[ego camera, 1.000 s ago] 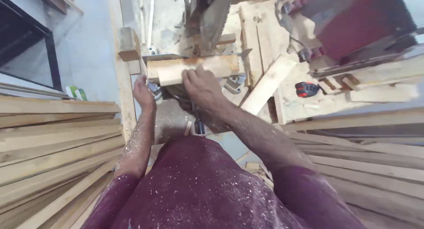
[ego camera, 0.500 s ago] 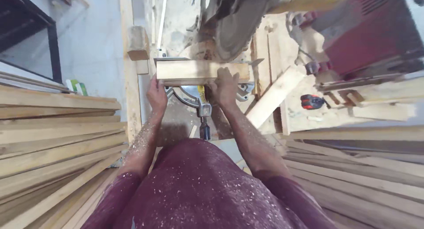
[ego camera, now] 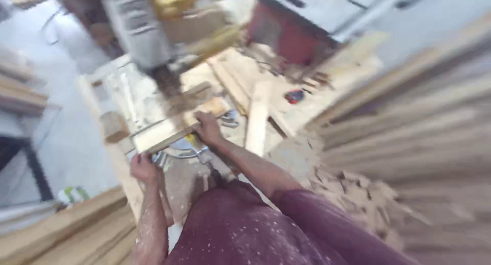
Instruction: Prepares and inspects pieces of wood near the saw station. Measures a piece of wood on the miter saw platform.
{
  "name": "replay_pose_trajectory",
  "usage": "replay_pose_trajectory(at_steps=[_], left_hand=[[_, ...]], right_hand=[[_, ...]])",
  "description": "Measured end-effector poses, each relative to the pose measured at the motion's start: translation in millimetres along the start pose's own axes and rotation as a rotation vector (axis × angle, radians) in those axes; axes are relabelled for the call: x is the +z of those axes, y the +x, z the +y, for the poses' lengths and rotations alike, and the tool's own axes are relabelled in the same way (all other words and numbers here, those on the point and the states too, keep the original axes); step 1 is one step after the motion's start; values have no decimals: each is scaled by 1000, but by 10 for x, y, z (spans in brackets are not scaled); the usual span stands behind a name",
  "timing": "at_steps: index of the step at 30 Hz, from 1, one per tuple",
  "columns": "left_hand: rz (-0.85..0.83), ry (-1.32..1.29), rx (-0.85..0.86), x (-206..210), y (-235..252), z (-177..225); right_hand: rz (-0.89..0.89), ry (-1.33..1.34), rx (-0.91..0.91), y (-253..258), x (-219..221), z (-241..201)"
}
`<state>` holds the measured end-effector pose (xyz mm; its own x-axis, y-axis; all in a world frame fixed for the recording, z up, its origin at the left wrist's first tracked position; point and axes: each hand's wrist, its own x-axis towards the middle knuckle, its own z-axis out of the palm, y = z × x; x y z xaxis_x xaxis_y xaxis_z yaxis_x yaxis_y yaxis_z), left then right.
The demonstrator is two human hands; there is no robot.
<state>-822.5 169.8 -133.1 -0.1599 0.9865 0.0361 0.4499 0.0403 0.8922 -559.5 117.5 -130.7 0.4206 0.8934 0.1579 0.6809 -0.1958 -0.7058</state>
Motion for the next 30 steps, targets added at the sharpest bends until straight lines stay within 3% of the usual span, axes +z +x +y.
replay_pose_trajectory(at_steps=[5,8,11,14,16,19,22,24,27,29,30], left_hand=[[-36,129,145,-90,46,-155],[-60,93,149,-130,56,-112],[-39,21,157,-53,30,-25],[-38,15,58,-26,59,16],[-31,73,-40,-92,49,65],[80,185,-138,-64,-29,218],[222,172,-21,0,-283,399],[167,120,88,46,-554,568],[-146,-90,184,236,-1097,743],[-477,-277,165,443,-1342,780],[-630,-371,150,555,-1398,774]], right_hand=[[-143,-15,-94,-42,-308,80],[217,-54,52,-193,-841,348],[440,-276,330,-188,-1598,1232],[251,-477,564,-86,-2315,2305],[10,-519,543,47,-2614,2940],[-256,-499,473,243,-2930,3317],[-293,-563,466,333,-3055,3276],[-201,-563,467,167,-3118,2946],[-129,-206,298,-265,-3011,2216],[-241,345,172,-581,-2513,1777],[-368,573,203,-693,-2191,1484]])
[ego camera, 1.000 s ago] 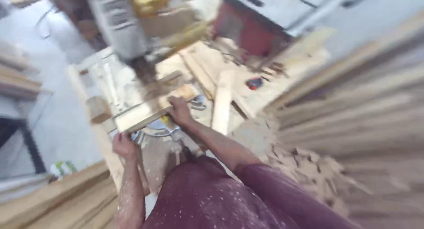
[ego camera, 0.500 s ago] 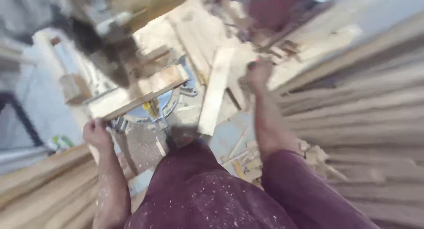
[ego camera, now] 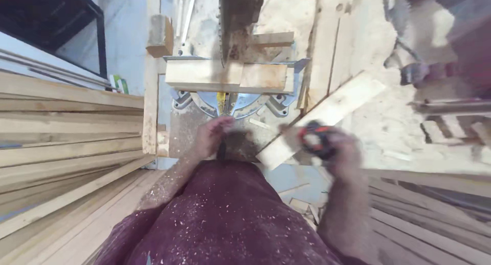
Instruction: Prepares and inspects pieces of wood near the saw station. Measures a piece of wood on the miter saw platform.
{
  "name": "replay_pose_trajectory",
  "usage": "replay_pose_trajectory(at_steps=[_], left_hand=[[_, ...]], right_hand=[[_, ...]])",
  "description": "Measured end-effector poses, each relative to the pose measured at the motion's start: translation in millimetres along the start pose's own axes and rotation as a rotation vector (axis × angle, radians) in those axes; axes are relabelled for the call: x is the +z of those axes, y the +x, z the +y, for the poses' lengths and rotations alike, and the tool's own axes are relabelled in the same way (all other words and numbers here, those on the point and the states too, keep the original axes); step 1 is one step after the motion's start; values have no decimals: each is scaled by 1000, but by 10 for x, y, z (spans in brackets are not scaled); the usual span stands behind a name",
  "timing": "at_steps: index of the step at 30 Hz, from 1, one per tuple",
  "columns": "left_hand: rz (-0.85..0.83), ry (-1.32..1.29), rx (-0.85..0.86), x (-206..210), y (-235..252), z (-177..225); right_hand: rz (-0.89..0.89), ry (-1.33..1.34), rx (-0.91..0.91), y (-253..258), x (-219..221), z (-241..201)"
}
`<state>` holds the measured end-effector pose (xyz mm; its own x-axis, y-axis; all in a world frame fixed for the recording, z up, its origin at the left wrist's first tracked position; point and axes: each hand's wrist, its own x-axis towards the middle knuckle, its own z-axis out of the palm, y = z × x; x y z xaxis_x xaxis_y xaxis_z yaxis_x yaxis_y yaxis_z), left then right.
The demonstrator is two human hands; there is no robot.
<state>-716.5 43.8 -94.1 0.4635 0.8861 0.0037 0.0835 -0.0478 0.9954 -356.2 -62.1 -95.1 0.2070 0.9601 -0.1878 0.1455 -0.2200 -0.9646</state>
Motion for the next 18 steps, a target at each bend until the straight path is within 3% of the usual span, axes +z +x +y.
replay_pose_trajectory(at_steps=[2,4,5,8,10,12,15,18], left_hand=[[-143,-162,-66,165,13,-30],[-75,-268,-185,156,-18,-39],[3,-315,-259,92,-47,-70],[218,-496,-509,-171,-119,-189],[287,-530,-611,-300,-115,-204],[262,-525,-630,-390,-109,-210],[52,-516,-526,-623,-52,-257],[-13,-354,-488,-876,77,-129]], right_hand=[[-191,232,165,10,880,-178],[-269,318,298,57,1561,-328],[-283,282,278,83,1772,-346],[-257,-311,46,88,2012,-428],[-302,-515,-14,66,2162,-550],[-381,-573,-126,80,2361,-587],[-312,-520,-172,223,2475,-564],[-277,-418,-58,441,2352,-708]])
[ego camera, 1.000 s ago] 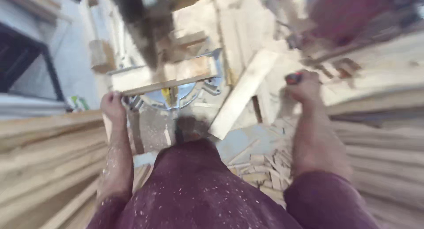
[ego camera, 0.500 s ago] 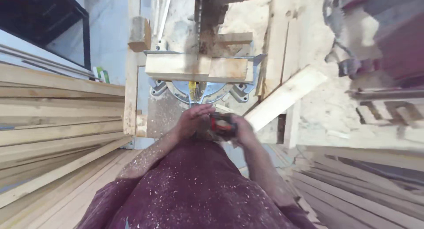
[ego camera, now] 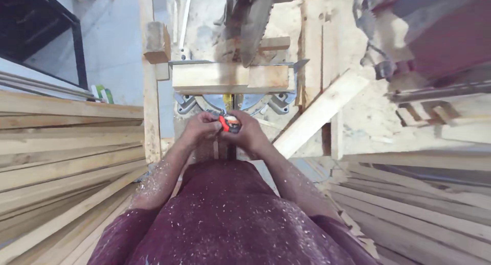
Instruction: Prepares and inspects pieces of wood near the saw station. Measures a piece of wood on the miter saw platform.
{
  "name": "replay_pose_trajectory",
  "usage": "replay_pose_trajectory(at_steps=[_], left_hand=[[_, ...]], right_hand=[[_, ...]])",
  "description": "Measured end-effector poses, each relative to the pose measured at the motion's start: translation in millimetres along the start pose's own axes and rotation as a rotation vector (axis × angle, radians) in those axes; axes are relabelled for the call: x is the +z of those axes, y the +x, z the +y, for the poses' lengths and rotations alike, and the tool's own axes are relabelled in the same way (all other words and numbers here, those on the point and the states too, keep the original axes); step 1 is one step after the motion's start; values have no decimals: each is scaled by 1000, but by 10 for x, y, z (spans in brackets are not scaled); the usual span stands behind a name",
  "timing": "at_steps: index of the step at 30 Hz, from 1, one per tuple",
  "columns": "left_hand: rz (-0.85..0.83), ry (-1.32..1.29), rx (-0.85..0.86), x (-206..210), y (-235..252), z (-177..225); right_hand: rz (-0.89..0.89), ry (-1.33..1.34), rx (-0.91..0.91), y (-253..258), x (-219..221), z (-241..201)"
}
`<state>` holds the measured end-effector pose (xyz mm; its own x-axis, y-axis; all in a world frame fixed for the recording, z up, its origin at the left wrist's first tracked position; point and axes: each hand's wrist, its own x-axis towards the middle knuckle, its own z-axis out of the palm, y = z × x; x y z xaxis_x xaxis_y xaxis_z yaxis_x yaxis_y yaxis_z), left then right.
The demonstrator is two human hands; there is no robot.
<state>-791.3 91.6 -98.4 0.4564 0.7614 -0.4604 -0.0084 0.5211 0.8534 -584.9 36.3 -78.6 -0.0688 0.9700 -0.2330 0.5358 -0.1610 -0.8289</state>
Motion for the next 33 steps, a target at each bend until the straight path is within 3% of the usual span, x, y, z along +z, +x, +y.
replay_pose_trajectory(at_steps=[2,5,7,9,13,18,22,24,29,33], left_hand=[[90,119,79,-203,64,279],[447,231,215,-728,302,711],[624,297,204,-1028,513,850],[671,403,150,-1127,704,833],[742,593,129,-980,910,711],[821,754,188,-871,833,722],[814,1252,329,-670,808,867],[656,1393,404,-486,911,888],[383,1380,472,98,1328,825],[362,1345,469,132,1493,737]], right_hand=[[62,95,118,120,-310,4],[340,108,197,374,-998,230],[492,125,244,541,-1403,463],[548,80,313,629,-1629,604],[503,-14,381,717,-1632,556],[447,-151,330,756,-1511,357],[394,-238,325,812,-1482,268],[360,-271,316,848,-1459,248],[227,-308,254,975,-1330,213],[274,-296,223,891,-1166,174]])
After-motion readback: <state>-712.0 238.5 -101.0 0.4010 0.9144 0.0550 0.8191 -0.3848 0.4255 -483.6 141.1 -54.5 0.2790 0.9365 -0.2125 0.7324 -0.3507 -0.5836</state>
